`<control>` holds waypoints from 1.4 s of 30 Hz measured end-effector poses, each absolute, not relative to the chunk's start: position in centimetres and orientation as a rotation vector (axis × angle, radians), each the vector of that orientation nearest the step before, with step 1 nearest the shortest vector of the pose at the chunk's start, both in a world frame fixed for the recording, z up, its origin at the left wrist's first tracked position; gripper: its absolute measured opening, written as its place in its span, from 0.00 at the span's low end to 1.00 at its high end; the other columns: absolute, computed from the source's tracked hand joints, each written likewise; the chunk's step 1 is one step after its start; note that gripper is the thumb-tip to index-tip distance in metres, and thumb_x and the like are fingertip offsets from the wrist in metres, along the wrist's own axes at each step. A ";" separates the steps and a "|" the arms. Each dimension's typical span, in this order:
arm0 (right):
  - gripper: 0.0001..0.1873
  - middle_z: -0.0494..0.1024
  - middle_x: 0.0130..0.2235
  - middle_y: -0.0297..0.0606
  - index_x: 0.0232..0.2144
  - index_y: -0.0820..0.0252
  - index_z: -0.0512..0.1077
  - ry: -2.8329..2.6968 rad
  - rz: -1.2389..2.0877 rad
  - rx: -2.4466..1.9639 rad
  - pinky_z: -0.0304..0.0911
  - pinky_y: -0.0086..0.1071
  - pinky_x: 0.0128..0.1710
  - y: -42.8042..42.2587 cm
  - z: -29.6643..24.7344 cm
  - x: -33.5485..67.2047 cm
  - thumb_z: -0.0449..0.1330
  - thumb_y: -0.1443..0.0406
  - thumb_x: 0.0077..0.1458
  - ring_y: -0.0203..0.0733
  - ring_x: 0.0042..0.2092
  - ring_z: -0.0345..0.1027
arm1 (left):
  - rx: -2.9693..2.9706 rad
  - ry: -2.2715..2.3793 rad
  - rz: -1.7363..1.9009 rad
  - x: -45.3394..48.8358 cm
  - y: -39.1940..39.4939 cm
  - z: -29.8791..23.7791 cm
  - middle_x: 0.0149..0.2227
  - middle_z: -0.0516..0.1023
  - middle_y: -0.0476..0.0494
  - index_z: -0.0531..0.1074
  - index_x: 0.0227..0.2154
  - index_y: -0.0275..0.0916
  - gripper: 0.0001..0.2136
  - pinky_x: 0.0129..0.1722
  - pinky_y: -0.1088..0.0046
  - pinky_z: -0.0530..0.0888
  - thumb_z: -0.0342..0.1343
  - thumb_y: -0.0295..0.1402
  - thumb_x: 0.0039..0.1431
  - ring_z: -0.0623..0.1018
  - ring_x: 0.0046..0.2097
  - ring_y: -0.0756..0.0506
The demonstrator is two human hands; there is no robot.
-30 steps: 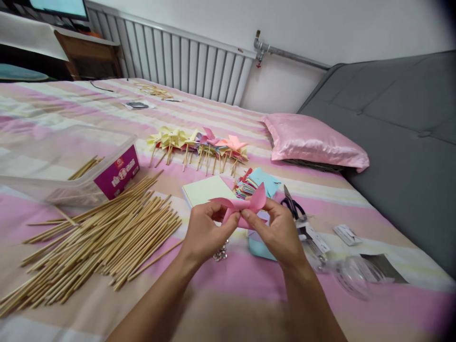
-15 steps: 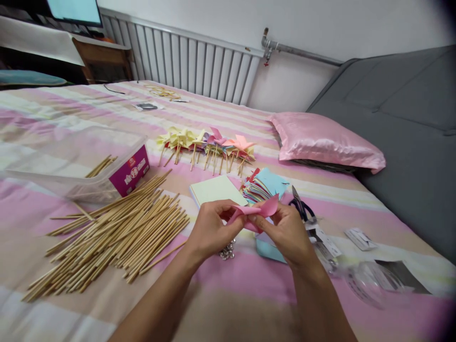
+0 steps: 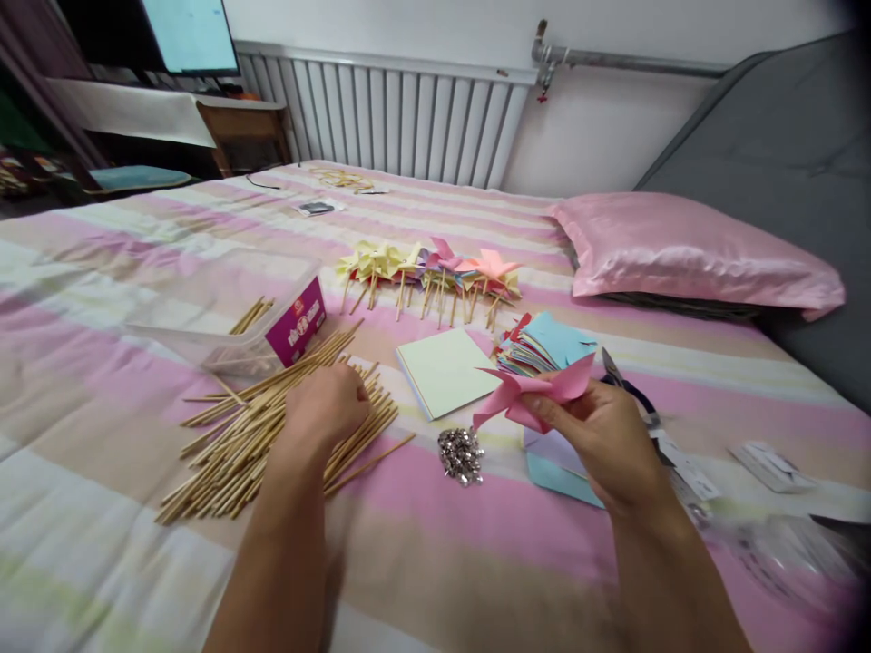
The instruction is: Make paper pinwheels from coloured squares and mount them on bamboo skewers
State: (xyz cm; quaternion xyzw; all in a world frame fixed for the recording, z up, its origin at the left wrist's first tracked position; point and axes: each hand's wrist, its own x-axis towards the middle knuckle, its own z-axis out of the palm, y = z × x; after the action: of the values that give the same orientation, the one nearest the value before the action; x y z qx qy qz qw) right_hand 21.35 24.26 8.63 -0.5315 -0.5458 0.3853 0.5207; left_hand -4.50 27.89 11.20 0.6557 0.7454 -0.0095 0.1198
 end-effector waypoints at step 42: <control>0.14 0.79 0.34 0.40 0.32 0.61 0.76 -1.213 1.019 -1.165 0.67 0.34 0.34 24.4 9.0 21.6 0.68 0.61 0.41 0.44 0.35 0.72 | 1.726 1.349 1.192 -0.2 30.1 6.3 0.28 0.74 0.47 0.65 0.31 0.38 0.03 0.35 0.71 0.69 0.49 0.32 0.56 0.75 0.33 0.47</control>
State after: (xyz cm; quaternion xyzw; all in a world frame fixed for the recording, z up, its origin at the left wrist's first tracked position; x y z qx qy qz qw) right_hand 21.60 24.42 8.98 -0.4931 -0.5134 0.4312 0.5544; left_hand -0.18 30.13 6.34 0.6560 0.5129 0.4531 0.3182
